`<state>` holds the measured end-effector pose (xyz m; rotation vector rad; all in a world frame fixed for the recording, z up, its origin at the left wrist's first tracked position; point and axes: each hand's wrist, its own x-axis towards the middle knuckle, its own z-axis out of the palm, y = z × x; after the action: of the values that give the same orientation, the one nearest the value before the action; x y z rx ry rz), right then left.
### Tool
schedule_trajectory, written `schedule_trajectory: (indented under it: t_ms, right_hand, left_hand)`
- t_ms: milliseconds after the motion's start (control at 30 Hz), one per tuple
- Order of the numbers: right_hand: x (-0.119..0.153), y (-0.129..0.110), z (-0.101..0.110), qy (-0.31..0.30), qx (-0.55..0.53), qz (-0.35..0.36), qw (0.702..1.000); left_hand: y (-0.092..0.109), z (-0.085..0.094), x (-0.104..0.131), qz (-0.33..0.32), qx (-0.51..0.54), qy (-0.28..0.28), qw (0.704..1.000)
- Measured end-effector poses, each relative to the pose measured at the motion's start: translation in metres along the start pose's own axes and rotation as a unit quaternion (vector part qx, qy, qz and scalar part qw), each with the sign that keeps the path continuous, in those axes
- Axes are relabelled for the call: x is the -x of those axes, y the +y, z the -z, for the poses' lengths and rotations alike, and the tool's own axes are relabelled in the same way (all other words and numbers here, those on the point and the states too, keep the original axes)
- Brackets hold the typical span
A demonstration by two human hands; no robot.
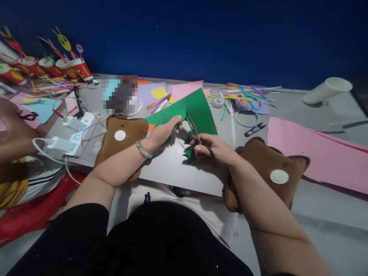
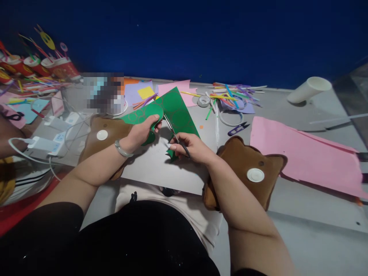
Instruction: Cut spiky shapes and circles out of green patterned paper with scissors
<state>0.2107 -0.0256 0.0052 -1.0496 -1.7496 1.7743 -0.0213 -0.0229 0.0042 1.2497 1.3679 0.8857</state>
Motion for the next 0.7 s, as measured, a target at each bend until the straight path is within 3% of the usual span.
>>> schedule_trajectory:
  t_ms: [133,467,700]
  right_hand:
    - [-0.001,0.001,-0.002,0.003,0.010,-0.002,1.000]
    - [0.000,0.003,-0.003,0.021,-0.004,0.032,0.999]
    - [0.000,0.007,-0.007,0.040,0.023,0.079,0.996]
  left_hand:
    - [-0.002,-0.001,-0.001,0.008,-0.009,-0.005,1.000]
    - [-0.003,-0.014,0.008,-0.006,-0.007,-0.089,0.996]
    - [-0.004,-0.015,0.004,0.061,0.029,-0.119,0.991]
